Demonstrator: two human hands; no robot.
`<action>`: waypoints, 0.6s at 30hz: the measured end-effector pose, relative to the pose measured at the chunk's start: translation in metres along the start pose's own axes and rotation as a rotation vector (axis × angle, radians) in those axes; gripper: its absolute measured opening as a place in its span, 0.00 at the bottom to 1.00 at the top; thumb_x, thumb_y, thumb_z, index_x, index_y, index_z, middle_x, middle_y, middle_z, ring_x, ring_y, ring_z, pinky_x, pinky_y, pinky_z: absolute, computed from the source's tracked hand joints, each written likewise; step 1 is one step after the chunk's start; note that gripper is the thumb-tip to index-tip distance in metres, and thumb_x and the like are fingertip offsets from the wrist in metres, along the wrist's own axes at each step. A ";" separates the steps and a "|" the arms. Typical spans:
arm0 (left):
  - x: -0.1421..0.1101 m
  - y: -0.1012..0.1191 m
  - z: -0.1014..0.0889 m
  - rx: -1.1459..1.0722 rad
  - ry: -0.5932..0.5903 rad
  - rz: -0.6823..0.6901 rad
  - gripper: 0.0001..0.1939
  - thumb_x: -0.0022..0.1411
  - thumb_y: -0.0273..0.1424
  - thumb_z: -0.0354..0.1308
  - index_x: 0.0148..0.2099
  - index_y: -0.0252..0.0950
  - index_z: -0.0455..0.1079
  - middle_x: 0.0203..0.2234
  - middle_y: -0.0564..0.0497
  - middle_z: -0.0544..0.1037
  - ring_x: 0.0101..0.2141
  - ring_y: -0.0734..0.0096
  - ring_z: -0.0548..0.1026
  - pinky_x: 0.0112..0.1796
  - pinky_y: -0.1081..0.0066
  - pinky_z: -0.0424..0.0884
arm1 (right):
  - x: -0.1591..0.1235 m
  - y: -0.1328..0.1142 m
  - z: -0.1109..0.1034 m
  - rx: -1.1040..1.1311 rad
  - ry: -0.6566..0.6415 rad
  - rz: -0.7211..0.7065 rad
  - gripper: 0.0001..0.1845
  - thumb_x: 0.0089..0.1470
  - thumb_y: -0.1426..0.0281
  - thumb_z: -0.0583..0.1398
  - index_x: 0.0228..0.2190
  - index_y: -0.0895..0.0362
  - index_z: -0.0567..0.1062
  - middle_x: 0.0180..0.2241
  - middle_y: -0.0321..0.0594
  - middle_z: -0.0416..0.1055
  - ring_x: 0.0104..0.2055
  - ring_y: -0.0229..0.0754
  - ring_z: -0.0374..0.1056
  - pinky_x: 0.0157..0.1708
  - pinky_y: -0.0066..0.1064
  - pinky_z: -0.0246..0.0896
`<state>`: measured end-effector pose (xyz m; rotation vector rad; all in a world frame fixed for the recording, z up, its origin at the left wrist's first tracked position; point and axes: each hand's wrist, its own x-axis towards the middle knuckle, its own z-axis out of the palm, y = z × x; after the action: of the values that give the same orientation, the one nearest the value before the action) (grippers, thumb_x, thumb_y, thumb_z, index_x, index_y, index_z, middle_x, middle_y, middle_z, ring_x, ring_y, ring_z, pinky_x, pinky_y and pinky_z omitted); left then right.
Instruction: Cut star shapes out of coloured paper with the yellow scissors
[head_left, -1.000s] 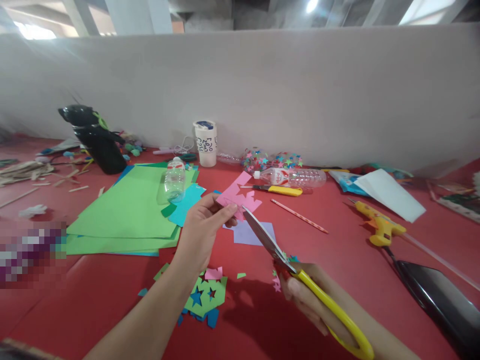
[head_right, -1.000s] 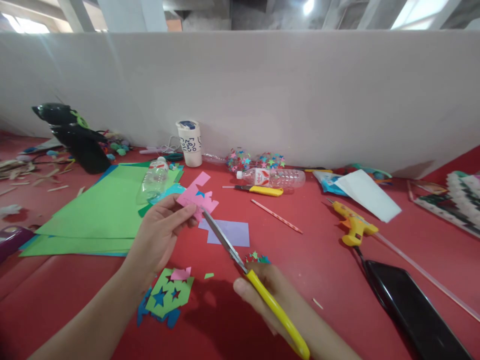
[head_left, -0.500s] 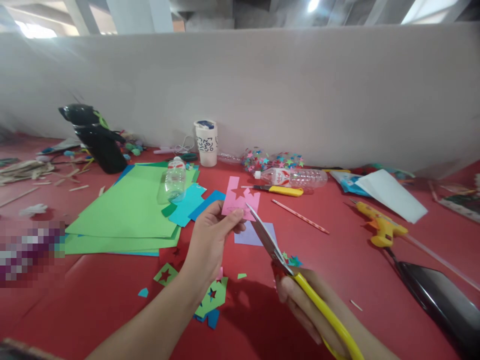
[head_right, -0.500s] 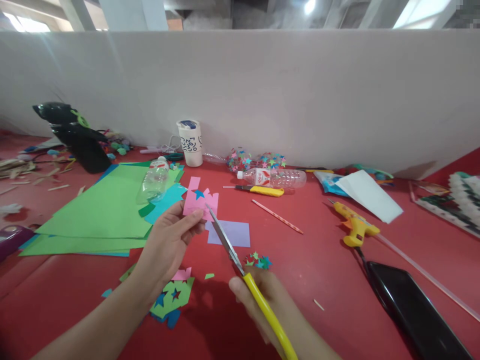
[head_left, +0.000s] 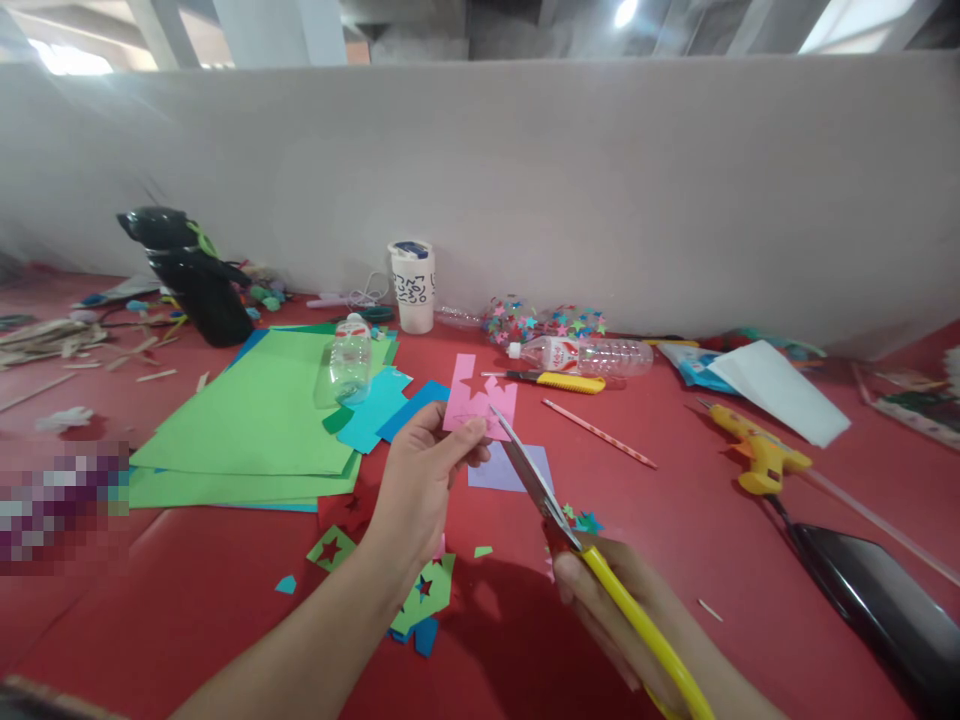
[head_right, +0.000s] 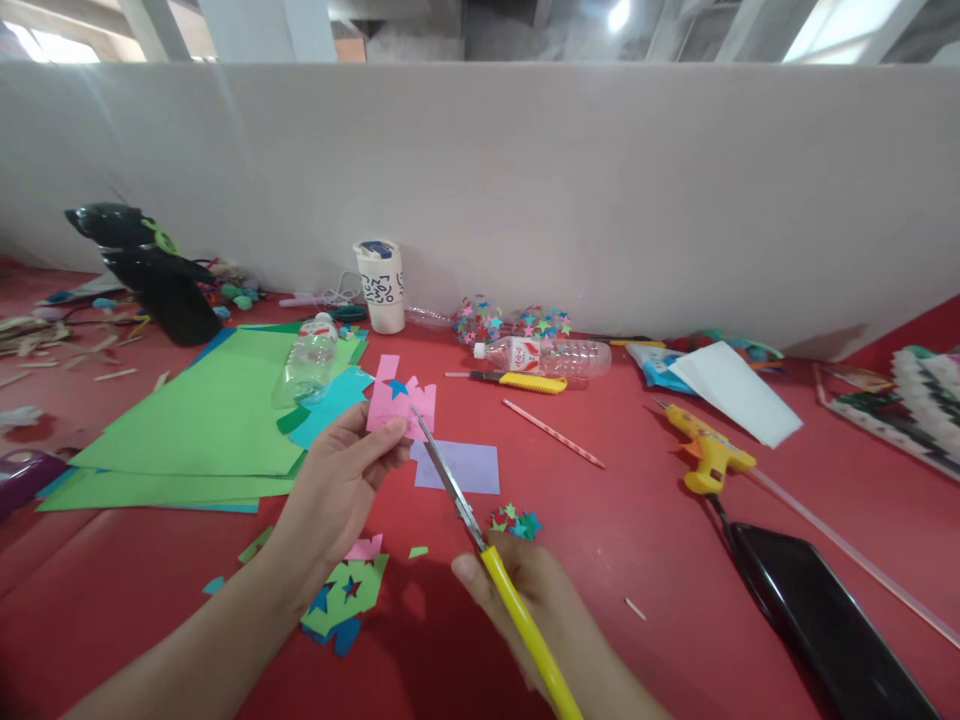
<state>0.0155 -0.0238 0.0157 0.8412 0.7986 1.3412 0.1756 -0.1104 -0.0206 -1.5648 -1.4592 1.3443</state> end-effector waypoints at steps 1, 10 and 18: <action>0.000 0.000 0.000 -0.001 -0.003 0.001 0.03 0.52 0.26 0.62 0.28 0.35 0.70 0.19 0.58 0.73 0.21 0.82 0.69 0.27 0.79 0.65 | 0.000 0.000 0.000 -0.002 0.001 0.000 0.24 0.54 0.46 0.50 0.21 0.51 0.55 0.08 0.22 0.50 0.08 0.30 0.44 0.09 0.26 0.34; -0.001 0.002 0.001 -0.002 -0.023 -0.018 0.04 0.52 0.25 0.62 0.27 0.34 0.69 0.18 0.58 0.72 0.20 0.83 0.68 0.26 0.80 0.64 | -0.001 0.000 0.002 0.020 0.043 -0.071 0.28 0.50 0.40 0.48 0.23 0.53 0.59 0.09 0.22 0.50 0.09 0.29 0.43 0.10 0.26 0.35; 0.000 0.000 -0.001 -0.034 -0.048 -0.037 0.04 0.52 0.25 0.62 0.27 0.34 0.69 0.18 0.58 0.72 0.20 0.84 0.68 0.26 0.81 0.65 | 0.001 0.004 0.001 0.031 0.014 -0.031 0.27 0.51 0.41 0.49 0.22 0.52 0.58 0.09 0.22 0.50 0.08 0.30 0.44 0.09 0.25 0.32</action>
<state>0.0144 -0.0240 0.0157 0.8247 0.7491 1.2938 0.1755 -0.1101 -0.0248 -1.5231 -1.4417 1.3293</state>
